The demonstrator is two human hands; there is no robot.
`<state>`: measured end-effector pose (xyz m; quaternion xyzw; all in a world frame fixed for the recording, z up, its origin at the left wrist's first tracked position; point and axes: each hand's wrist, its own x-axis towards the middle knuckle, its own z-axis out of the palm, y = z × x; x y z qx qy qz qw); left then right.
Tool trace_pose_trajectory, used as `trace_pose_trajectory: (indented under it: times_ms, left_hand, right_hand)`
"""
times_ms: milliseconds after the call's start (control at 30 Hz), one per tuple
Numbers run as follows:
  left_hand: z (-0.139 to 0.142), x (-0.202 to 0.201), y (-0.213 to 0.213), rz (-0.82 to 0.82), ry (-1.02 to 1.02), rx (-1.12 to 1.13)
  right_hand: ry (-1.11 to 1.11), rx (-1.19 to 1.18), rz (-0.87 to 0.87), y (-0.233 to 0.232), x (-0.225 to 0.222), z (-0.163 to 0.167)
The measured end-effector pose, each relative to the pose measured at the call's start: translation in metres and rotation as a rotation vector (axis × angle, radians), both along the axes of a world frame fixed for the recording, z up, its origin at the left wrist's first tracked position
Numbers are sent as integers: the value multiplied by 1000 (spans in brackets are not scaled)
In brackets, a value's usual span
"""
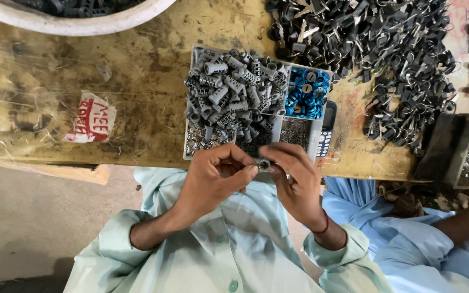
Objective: The person sits at a workbench assembling small connector parts. They pick a blue metal cap from a compartment tray, insert a small screw into it by hand, press the cap onto a grey ribbed plastic body, and place the finished assembly aside, repeating the cycle with new parts.
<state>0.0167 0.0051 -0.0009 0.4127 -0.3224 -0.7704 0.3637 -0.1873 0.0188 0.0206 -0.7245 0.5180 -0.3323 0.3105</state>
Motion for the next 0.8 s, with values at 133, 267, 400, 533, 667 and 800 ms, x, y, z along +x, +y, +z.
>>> trace_pose_trajectory:
  times_ms: [133,267,400,533,667,800]
  left_hand:
    - [6,1,0,17,-99,-52]
    - [10,1,-1,31,-135,-38]
    - [15,-3,2,115,-225,-212]
    - [20,-10,6,177,-251,-579]
    - [14,-7,6,178,-167,-356]
    - [7,2,5,172,-260,-610]
  right_hand:
    - [34,-98,16,-1,6,5]
    - [125,-211,55,-1,1,3]
    - [204,-304,116,0,-5,1]
    - [304,-321,-73,2,11,11]
    - [37,54,28,-16,7,29]
    - [424,-60,-221,-60,-31,18]
